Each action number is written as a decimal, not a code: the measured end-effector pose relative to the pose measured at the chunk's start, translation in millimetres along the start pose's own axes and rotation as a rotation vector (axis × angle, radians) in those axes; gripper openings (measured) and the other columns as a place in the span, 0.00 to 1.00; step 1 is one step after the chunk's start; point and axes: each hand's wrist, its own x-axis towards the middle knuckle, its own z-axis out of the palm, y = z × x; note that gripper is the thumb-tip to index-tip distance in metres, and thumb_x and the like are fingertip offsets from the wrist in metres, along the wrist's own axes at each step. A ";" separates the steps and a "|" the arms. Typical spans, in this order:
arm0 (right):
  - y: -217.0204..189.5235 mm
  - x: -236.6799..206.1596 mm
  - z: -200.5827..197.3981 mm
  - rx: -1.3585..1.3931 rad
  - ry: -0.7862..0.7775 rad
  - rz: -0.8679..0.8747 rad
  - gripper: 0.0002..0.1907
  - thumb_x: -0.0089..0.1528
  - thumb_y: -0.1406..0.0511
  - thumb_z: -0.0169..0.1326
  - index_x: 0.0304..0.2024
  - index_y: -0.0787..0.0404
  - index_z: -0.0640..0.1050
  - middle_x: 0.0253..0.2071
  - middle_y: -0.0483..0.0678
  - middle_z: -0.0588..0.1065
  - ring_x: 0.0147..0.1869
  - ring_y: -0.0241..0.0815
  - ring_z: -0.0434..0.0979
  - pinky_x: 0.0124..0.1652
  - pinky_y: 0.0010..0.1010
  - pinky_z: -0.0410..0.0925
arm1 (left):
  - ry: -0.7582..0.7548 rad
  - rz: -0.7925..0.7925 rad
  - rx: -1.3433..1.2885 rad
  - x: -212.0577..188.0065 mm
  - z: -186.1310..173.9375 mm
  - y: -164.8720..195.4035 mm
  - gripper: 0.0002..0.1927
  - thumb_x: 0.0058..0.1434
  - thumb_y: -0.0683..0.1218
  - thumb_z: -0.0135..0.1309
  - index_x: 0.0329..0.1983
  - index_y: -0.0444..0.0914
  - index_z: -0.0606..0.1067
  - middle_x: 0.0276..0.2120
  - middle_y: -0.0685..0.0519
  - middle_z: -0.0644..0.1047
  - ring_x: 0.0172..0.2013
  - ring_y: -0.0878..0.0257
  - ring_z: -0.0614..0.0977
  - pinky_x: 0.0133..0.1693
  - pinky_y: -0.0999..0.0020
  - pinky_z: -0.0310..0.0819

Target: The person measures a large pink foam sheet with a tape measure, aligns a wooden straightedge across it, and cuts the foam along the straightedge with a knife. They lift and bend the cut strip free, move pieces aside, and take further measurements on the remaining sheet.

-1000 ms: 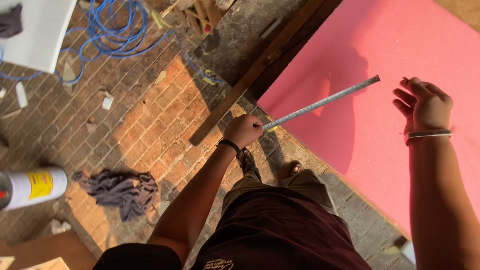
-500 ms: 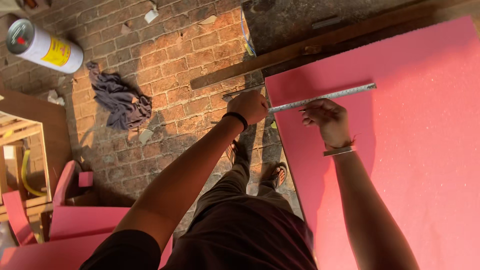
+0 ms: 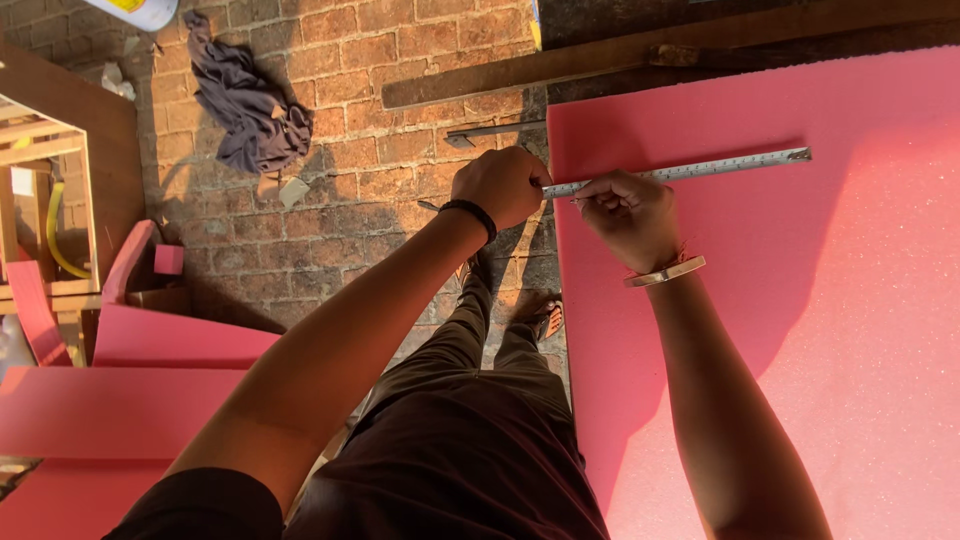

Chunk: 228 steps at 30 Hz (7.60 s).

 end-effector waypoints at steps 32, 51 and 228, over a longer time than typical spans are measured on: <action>7.6 2.5 -0.7 -0.146 0.073 -0.026 0.05 0.62 0.77 0.59 0.35 0.65 0.82 0.23 0.43 0.77 0.24 0.24 0.73 0.23 0.17 0.64 | 0.070 0.009 0.044 -1.9 2.8 8.1 0.11 0.58 0.44 0.56 0.37 0.53 0.86 0.34 0.57 0.84 0.37 0.56 0.85 0.40 0.56 0.80; 11.3 0.5 1.2 -0.129 0.082 -0.060 0.05 0.63 0.77 0.59 0.37 0.64 0.82 0.26 0.42 0.77 0.27 0.23 0.73 0.24 0.16 0.65 | 0.046 -0.006 0.079 -2.5 1.7 11.0 0.12 0.58 0.44 0.56 0.38 0.53 0.86 0.35 0.55 0.84 0.37 0.56 0.86 0.40 0.56 0.81; 2.1 11.9 -6.1 0.157 0.115 0.149 0.04 0.59 0.76 0.55 0.34 0.66 0.81 0.25 0.41 0.75 0.26 0.24 0.66 0.25 0.20 0.59 | -0.024 -0.082 0.005 3.7 -15.1 5.7 0.11 0.62 0.48 0.54 0.40 0.53 0.86 0.34 0.57 0.85 0.35 0.57 0.84 0.41 0.55 0.80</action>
